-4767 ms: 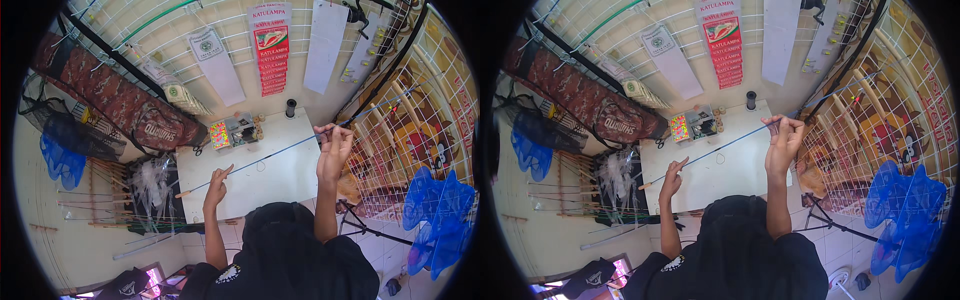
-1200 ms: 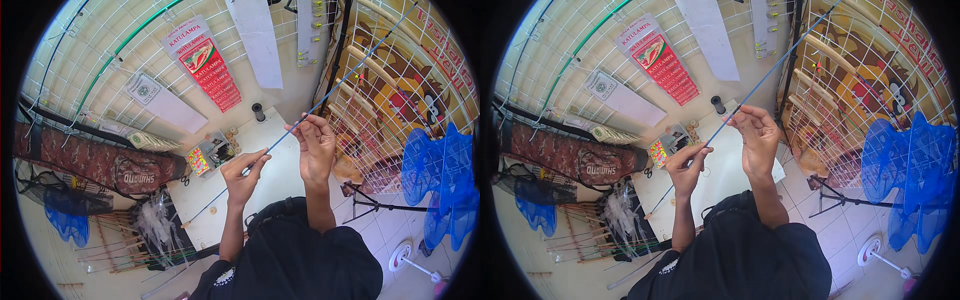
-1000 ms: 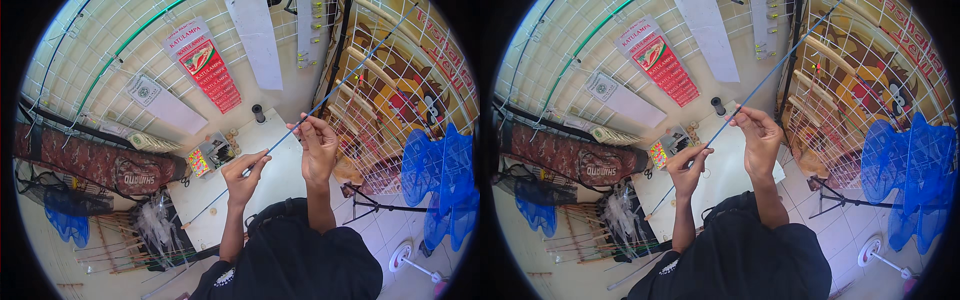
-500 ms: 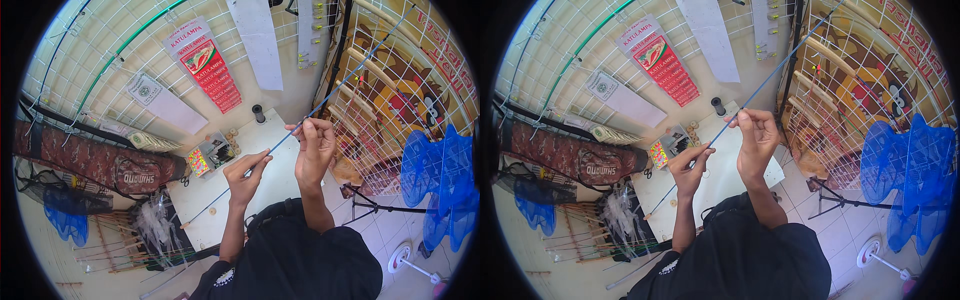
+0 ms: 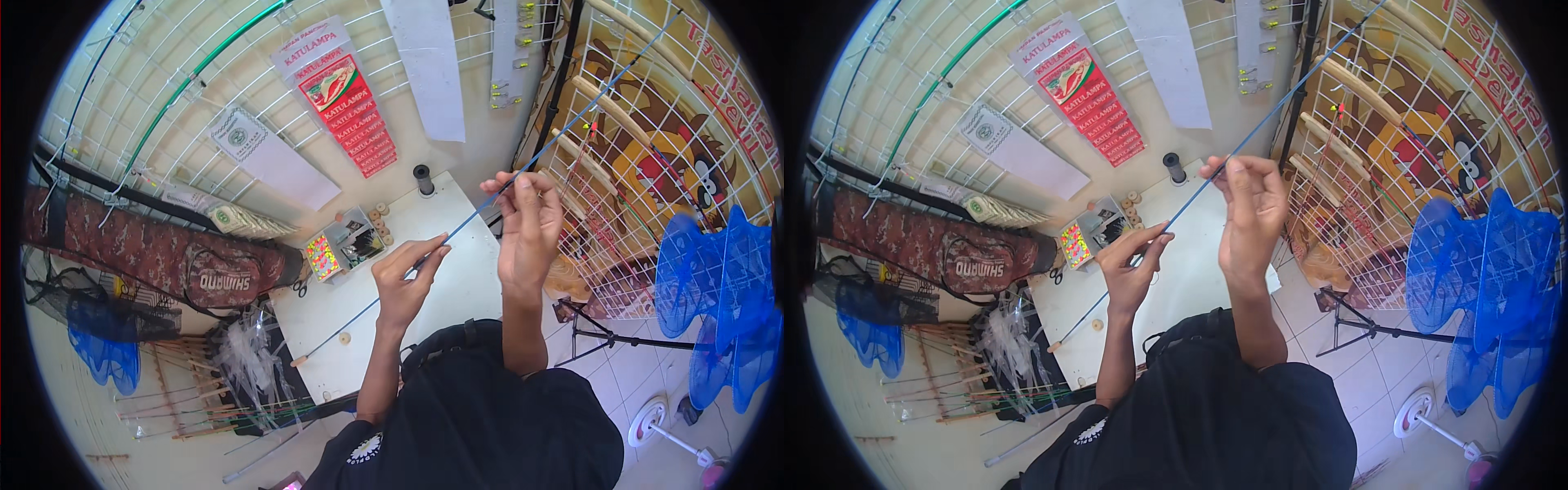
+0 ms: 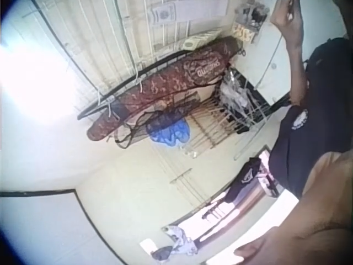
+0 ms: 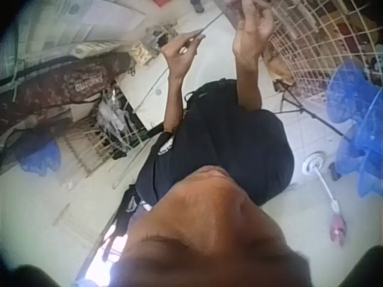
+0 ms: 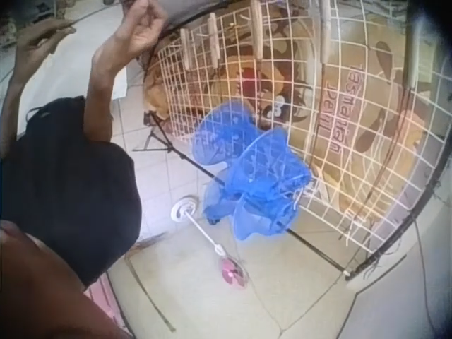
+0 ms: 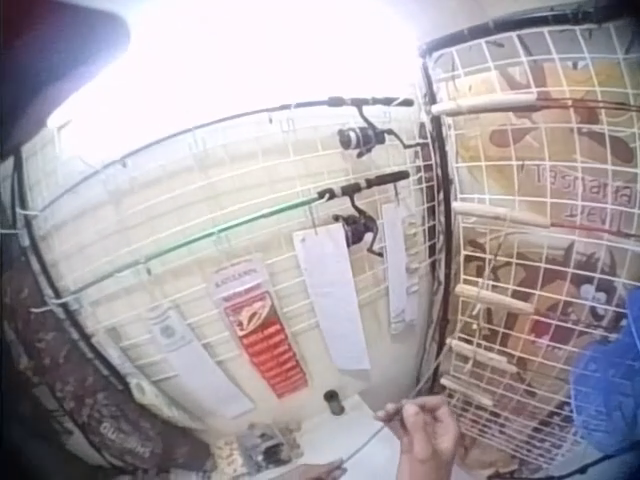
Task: Manually attaching and securing components such as guides to a fishing rod blank using line.
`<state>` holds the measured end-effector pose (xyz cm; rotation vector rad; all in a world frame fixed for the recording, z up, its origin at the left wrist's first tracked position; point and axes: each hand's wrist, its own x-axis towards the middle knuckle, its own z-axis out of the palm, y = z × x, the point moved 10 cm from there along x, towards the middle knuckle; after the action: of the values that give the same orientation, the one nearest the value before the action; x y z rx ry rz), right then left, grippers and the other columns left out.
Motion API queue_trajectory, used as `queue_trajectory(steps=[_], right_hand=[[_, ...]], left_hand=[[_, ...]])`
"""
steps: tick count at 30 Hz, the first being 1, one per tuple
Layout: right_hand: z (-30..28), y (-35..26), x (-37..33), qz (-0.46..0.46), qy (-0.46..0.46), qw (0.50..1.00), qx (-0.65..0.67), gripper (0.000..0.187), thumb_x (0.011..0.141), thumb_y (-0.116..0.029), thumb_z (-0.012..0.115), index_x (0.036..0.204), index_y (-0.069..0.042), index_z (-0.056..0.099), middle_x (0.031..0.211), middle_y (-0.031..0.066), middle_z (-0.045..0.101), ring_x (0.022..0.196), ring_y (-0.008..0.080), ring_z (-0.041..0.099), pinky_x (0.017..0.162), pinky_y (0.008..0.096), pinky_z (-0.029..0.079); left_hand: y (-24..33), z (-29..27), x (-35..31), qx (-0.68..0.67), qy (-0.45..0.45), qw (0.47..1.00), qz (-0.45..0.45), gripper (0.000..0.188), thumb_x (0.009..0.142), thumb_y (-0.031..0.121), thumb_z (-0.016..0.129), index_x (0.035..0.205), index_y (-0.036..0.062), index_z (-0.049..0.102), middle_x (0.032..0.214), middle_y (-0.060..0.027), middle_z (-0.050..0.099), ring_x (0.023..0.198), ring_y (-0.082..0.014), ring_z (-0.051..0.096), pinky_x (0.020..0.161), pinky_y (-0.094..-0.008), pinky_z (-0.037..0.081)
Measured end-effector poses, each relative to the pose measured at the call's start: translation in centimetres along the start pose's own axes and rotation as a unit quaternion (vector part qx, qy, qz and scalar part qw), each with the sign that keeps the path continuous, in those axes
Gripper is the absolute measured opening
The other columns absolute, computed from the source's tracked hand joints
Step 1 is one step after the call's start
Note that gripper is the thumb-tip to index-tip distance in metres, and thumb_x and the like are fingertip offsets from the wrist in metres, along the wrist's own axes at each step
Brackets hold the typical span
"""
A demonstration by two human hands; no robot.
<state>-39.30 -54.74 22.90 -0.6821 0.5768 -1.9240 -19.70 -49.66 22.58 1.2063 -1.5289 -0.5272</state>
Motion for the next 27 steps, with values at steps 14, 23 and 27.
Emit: queue_trajectory(steps=[14, 23, 27], right_hand=[[-0.9, 1.3, 1.2, 0.031, -0.044, 0.999, 0.003, 0.012, 0.099, -0.012, 0.051, 0.105, -0.004, 0.045, 0.098, 0.0124, 0.056, 0.076, 0.0244, 0.062, 0.07, 0.043, 0.058], [-2.8, 2.1, 2.1, 0.026, -0.039, 0.999, 0.001, 0.012, 0.098, -0.014, 0.055, 0.104, -0.005, 0.05, 0.102, 0.0108, 0.057, 0.08, 0.0222, 0.056, 0.069, 0.036, 0.05], [-2.2, 1.5, 2.0, 0.024, -0.032, 0.999, -0.004, 0.012, 0.098, -0.014, 0.055, 0.103, -0.005, 0.05, 0.101, 0.0105, 0.057, 0.079, 0.0214, 0.055, 0.068, 0.0355, 0.048]], left_hand=[[-15.7, -17.3, -17.7, 0.023, 0.442, 0.868, -0.225, 0.029, 0.091, 0.016, 0.067, 0.115, 0.0044, 0.055, 0.102, -0.0088, 0.056, 0.086, -0.0166, 0.055, 0.08, -0.0297, 0.047], [-25.8, -16.3, -30.7, -0.252, 0.642, 0.593, -0.415, 0.062, 0.088, 0.012, 0.069, 0.13, 0.0088, 0.024, 0.12, -0.0163, 0.047, 0.11, -0.0269, 0.048, 0.088, -0.0387, 0.048], [-31.2, -16.6, -32.7, -0.399, 0.621, 0.57, -0.36, 0.075, 0.087, 0.004, 0.067, 0.143, -0.0001, 0.018, 0.124, -0.0178, 0.047, 0.111, -0.0299, 0.051, 0.098, -0.0409, 0.047]])
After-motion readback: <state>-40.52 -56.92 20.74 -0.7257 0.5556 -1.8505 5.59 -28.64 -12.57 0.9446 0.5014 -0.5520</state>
